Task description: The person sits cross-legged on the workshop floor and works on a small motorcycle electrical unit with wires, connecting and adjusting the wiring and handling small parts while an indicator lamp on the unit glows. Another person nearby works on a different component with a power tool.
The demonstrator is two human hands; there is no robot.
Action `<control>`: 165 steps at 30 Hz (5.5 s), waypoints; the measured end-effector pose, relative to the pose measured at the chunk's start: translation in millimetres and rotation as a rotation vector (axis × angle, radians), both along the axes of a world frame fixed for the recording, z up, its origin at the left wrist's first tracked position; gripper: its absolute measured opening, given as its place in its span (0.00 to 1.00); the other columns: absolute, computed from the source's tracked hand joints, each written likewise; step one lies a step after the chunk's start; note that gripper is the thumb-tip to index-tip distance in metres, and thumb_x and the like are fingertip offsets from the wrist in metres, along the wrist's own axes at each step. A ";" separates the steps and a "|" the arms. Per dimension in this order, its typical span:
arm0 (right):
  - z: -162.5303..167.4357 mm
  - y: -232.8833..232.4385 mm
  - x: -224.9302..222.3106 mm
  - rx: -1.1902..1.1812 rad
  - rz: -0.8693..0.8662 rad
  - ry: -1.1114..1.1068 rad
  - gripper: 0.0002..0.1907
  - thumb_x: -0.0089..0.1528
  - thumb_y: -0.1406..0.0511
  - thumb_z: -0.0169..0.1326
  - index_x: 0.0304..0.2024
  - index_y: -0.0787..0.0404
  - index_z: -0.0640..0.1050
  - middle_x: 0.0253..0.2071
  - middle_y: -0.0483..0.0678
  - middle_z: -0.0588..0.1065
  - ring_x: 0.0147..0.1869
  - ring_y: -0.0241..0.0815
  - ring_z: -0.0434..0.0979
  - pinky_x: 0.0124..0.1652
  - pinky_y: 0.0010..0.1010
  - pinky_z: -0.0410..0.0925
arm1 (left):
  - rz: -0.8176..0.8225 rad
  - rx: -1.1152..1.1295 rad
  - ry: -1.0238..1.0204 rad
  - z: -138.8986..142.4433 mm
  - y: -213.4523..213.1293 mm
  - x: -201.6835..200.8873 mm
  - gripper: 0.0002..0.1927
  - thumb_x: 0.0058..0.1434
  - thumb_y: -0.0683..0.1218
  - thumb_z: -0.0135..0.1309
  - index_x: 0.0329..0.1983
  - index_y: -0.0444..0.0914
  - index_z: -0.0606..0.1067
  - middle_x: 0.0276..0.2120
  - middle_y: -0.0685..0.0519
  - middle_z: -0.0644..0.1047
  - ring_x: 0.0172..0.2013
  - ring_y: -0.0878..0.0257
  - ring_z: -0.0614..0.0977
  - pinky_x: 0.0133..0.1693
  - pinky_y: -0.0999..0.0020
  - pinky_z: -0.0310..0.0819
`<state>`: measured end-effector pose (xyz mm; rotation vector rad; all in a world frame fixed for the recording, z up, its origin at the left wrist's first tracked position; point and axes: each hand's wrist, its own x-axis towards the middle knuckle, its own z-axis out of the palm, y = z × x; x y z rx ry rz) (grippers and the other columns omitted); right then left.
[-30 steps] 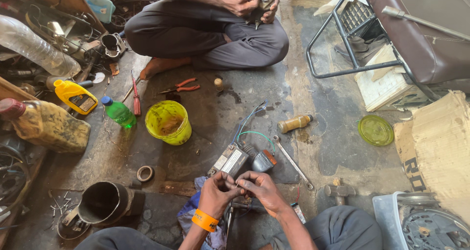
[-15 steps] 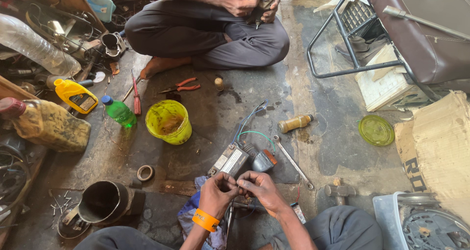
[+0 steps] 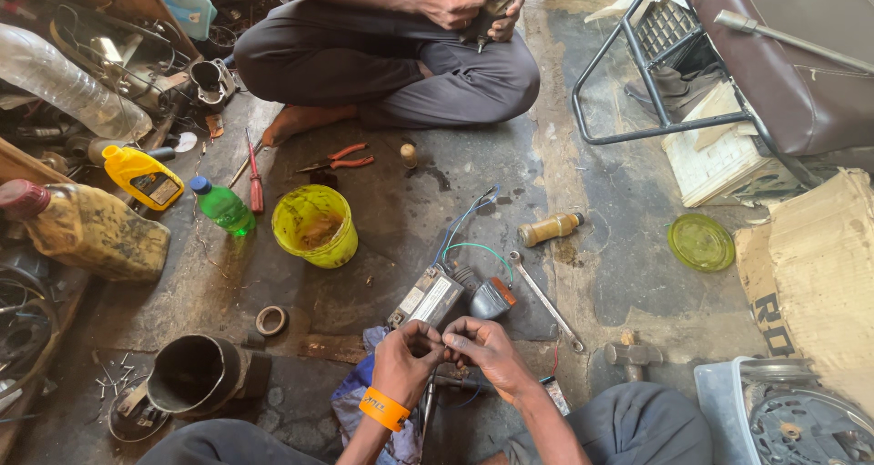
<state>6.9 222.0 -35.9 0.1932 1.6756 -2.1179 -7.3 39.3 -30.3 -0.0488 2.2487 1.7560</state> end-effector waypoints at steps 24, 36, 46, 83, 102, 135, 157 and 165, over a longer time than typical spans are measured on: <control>-1.9 2.7 3.8 -0.109 0.014 0.089 0.09 0.63 0.64 0.60 0.35 0.66 0.83 0.31 0.44 0.75 0.34 0.32 0.73 0.38 0.26 0.68 | -0.174 0.457 -0.266 -20.4 -5.7 -3.5 0.14 0.60 0.37 0.57 0.49 0.32 0.75 0.31 0.51 0.85 0.32 0.64 0.88 0.32 0.74 0.77; -17.7 -5.6 10.1 -0.018 -0.056 0.060 0.09 0.63 0.64 0.60 0.33 0.64 0.81 0.30 0.43 0.76 0.35 0.31 0.73 0.38 0.25 0.67 | -0.030 0.158 -0.069 3.6 -9.0 6.7 0.10 0.54 0.36 0.62 0.40 0.30 0.82 0.26 0.51 0.84 0.28 0.70 0.82 0.31 0.73 0.77; -42.0 22.1 -3.3 -0.188 -0.381 -0.066 0.08 0.64 0.64 0.58 0.43 0.63 0.79 0.31 0.41 0.71 0.33 0.32 0.71 0.35 0.26 0.66 | 0.270 -0.153 0.323 26.1 -46.0 -17.8 0.11 0.53 0.39 0.63 0.39 0.35 0.78 0.29 0.46 0.83 0.30 0.56 0.86 0.33 0.64 0.79; -37.1 4.9 1.8 -0.088 -0.255 -0.070 0.10 0.64 0.62 0.58 0.42 0.63 0.80 0.32 0.40 0.71 0.34 0.34 0.71 0.36 0.27 0.66 | -0.025 -0.586 0.479 10.4 -35.4 0.0 0.16 0.55 0.32 0.45 0.43 0.33 0.79 0.39 0.35 0.72 0.41 0.36 0.79 0.43 0.43 0.73; -32.0 0.3 3.1 -0.028 -0.239 -0.093 0.09 0.65 0.62 0.57 0.42 0.62 0.80 0.32 0.39 0.71 0.34 0.33 0.71 0.37 0.27 0.66 | -0.053 -0.688 0.460 11.2 -31.8 -1.3 0.13 0.55 0.33 0.47 0.40 0.33 0.78 0.40 0.37 0.73 0.43 0.38 0.79 0.44 0.44 0.74; -40.7 1.6 5.1 -0.011 -0.177 -0.062 0.10 0.66 0.63 0.55 0.45 0.64 0.80 0.33 0.41 0.73 0.35 0.31 0.73 0.36 0.25 0.68 | -0.031 -0.720 0.469 5.4 -36.1 -2.3 0.16 0.56 0.35 0.47 0.45 0.37 0.79 0.40 0.39 0.75 0.41 0.39 0.81 0.41 0.45 0.76; -38.5 -1.7 3.5 0.002 -0.165 -0.058 0.11 0.67 0.63 0.55 0.46 0.65 0.80 0.33 0.41 0.74 0.35 0.30 0.74 0.35 0.25 0.69 | -0.041 -0.690 0.454 21.4 -40.2 -1.4 0.16 0.59 0.37 0.47 0.45 0.39 0.82 0.37 0.39 0.75 0.38 0.39 0.81 0.41 0.46 0.75; -36.6 -1.5 3.9 0.013 -0.154 -0.061 0.11 0.67 0.63 0.55 0.46 0.64 0.80 0.33 0.41 0.74 0.35 0.30 0.74 0.35 0.24 0.69 | 0.008 -0.652 0.485 15.7 -42.7 -2.2 0.17 0.58 0.37 0.47 0.45 0.39 0.82 0.37 0.39 0.76 0.38 0.39 0.81 0.41 0.46 0.76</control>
